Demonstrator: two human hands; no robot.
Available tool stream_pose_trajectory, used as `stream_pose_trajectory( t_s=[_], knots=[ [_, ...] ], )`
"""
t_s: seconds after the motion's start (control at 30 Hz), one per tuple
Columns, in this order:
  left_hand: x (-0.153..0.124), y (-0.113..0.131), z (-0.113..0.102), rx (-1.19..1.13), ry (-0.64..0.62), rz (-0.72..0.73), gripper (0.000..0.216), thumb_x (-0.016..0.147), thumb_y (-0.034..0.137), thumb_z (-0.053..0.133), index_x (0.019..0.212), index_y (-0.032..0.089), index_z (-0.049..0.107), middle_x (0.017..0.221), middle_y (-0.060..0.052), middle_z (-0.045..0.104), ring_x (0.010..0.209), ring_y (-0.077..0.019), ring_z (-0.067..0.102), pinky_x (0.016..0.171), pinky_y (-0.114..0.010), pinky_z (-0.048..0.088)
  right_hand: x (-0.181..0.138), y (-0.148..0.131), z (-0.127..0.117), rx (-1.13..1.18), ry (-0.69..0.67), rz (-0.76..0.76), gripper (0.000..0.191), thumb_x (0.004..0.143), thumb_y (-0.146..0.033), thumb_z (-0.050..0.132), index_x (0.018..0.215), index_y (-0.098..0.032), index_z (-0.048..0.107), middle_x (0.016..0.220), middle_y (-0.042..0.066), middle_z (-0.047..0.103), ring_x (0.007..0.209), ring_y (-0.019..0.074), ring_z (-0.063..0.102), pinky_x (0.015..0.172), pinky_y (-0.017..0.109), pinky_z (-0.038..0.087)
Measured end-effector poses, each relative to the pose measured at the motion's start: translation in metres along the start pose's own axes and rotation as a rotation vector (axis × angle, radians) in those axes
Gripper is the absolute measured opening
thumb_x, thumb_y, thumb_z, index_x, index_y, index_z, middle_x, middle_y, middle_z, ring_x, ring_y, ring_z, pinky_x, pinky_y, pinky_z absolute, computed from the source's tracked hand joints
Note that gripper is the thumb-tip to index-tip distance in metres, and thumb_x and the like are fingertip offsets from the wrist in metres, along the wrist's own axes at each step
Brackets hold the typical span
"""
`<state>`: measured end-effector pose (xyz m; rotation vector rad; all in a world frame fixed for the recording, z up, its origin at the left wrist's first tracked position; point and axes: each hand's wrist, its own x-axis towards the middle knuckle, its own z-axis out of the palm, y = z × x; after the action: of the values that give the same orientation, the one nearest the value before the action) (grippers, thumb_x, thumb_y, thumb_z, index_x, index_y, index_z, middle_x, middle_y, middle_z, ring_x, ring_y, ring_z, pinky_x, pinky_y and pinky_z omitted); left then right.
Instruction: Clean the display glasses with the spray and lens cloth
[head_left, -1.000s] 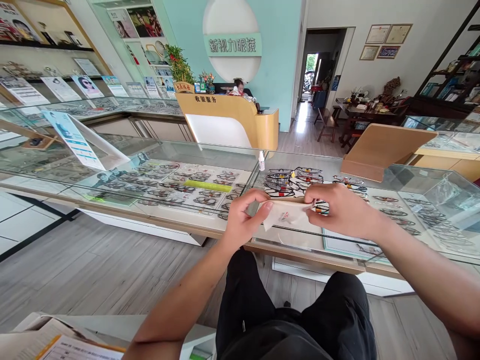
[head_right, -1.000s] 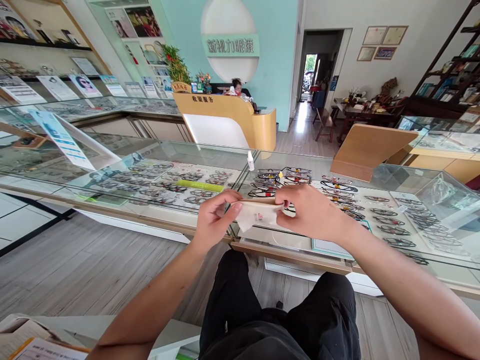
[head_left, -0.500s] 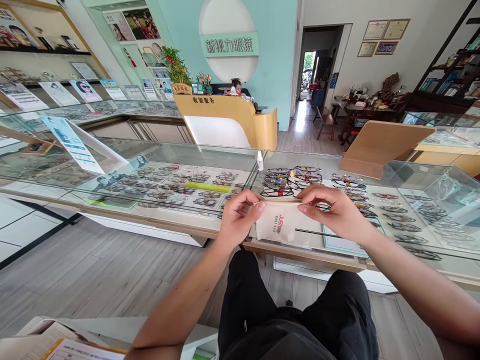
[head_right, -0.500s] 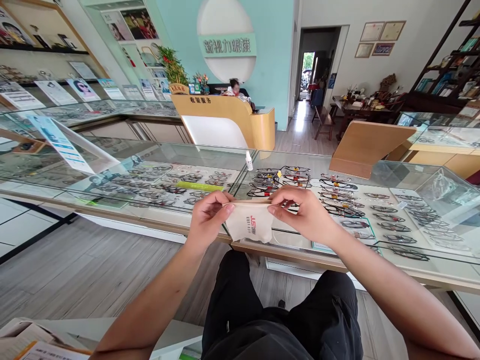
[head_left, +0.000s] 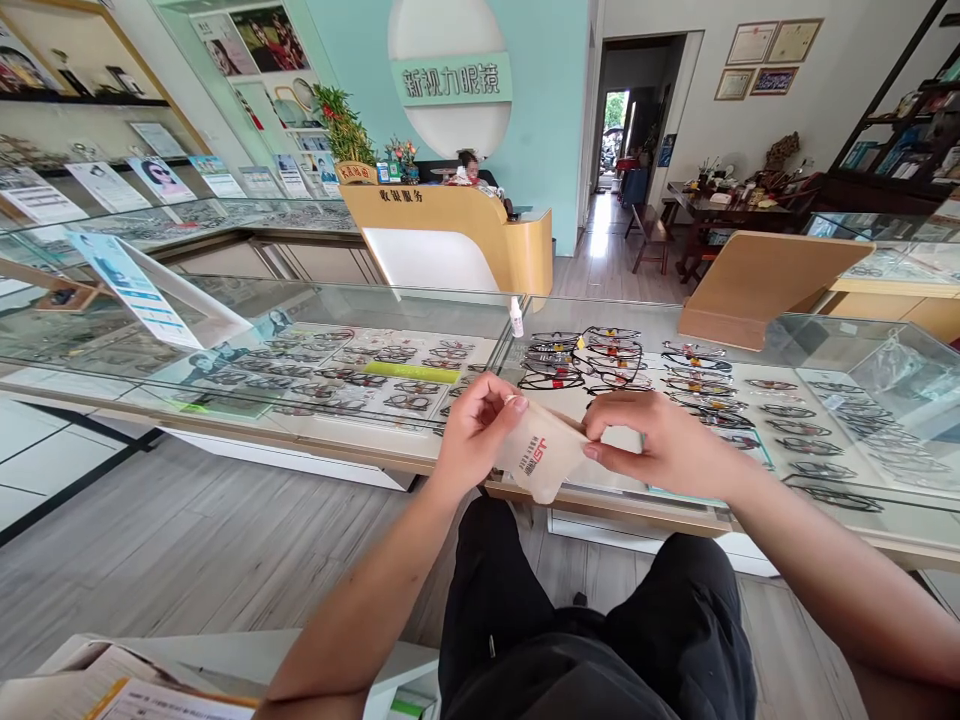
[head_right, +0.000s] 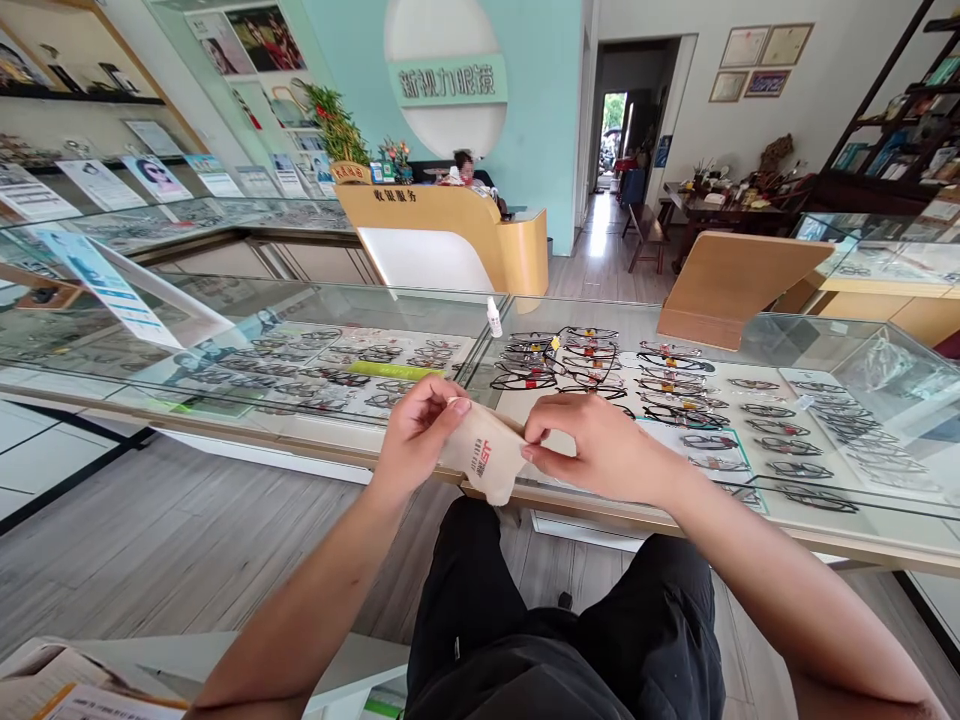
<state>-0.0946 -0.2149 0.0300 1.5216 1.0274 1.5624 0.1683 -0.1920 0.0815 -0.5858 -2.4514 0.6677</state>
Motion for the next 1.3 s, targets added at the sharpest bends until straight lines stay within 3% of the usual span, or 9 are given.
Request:
stream_pose_trajectory(
  t_s=[0.2,0.47,0.6,0.77,0.87,0.97,1.07,1.17,1.3],
  knots=[
    [0.0,-0.008,-0.006,0.02,0.008,0.001,0.038,0.094,0.048,0.082,0.084,0.02,0.059,0.087,-0.002,0.069,0.066,-0.01,0.05,0.059,-0.022,0.039,-0.008,0.015,0.017,0.182,0.194,0.183,0.013,0.095,-0.019,0.073,0.085,-0.023,0.068,0.083,0.0,0.075,0.078,0.0167,0.069,0.077,0.032,0.054],
    [0.008,-0.009,-0.008,-0.048,-0.036,0.005,0.035,0.089,0.041,0.089,0.084,0.019,0.062,0.096,-0.004,0.07,0.073,-0.01,0.057,0.062,-0.021,0.043,-0.005,0.029,0.019,0.38,0.393,0.187,0.008,0.095,-0.02,0.071,0.097,-0.025,0.065,0.089,0.0,0.066,0.083,0.0168,0.063,0.079,0.032,0.052],
    [0.017,0.005,0.008,-0.111,-0.022,0.078,0.035,0.09,0.042,0.088,0.09,0.021,0.06,0.091,-0.003,0.07,0.073,-0.0107,0.057,0.064,-0.022,0.045,0.003,0.032,0.028,0.511,0.593,0.21,0.004,0.099,-0.029,0.067,0.102,-0.027,0.065,0.09,0.001,0.06,0.08,0.0179,0.055,0.072,0.032,0.047],
    [0.029,0.024,0.037,-0.132,0.033,0.157,0.035,0.094,0.044,0.085,0.098,0.023,0.058,0.088,0.0,0.066,0.067,-0.0091,0.053,0.06,-0.022,0.042,0.021,0.039,0.044,0.798,0.798,0.235,0.019,0.101,-0.047,0.07,0.11,-0.033,0.061,0.079,-0.003,0.043,0.065,0.017,0.04,0.057,0.029,0.037],
    [0.034,0.03,0.049,-0.167,0.067,0.16,0.036,0.095,0.048,0.083,0.101,0.024,0.057,0.091,0.001,0.064,0.067,-0.0095,0.053,0.06,-0.023,0.043,0.03,0.04,0.056,0.939,0.899,0.314,0.028,0.096,-0.053,0.077,0.112,-0.033,0.064,0.083,-0.002,0.054,0.067,0.0166,0.048,0.058,0.029,0.042],
    [0.039,0.033,0.055,-0.199,0.069,0.119,0.036,0.094,0.049,0.083,0.104,0.026,0.058,0.093,0.001,0.064,0.069,-0.0102,0.052,0.061,-0.023,0.044,0.034,0.039,0.073,1.12,0.87,0.41,0.043,0.092,-0.066,0.076,0.116,-0.031,0.07,0.105,0.003,0.072,0.085,0.0208,0.065,0.07,0.034,0.054],
    [0.045,0.033,0.054,-0.231,0.091,0.082,0.032,0.095,0.047,0.083,0.104,0.026,0.06,0.092,0.001,0.063,0.07,-0.011,0.052,0.062,-0.023,0.044,0.033,0.035,0.096,1.276,0.746,0.418,0.056,0.09,-0.076,0.072,0.115,-0.027,0.074,0.107,0.008,0.078,0.095,0.0272,0.072,0.076,0.038,0.058],
    [0.046,0.029,0.047,-0.275,0.136,0.044,0.029,0.094,0.042,0.084,0.102,0.026,0.061,0.089,0.002,0.061,0.073,-0.0116,0.054,0.065,-0.023,0.046,0.027,0.032,0.111,1.282,0.741,0.457,0.047,0.091,-0.07,0.077,0.106,-0.025,0.076,0.092,0.005,0.077,0.08,0.0228,0.069,0.065,0.034,0.055],
    [0.035,0.018,0.028,-0.436,0.21,-0.119,0.031,0.085,0.033,0.088,0.1,0.025,0.062,0.089,0.003,0.064,0.072,-0.0108,0.058,0.062,-0.021,0.045,0.021,0.029,0.108,1.018,0.878,0.437,0.04,0.095,-0.064,0.076,0.089,-0.025,0.069,0.071,-0.003,0.061,0.059,0.013,0.048,0.052,0.027,0.038]
  ],
)
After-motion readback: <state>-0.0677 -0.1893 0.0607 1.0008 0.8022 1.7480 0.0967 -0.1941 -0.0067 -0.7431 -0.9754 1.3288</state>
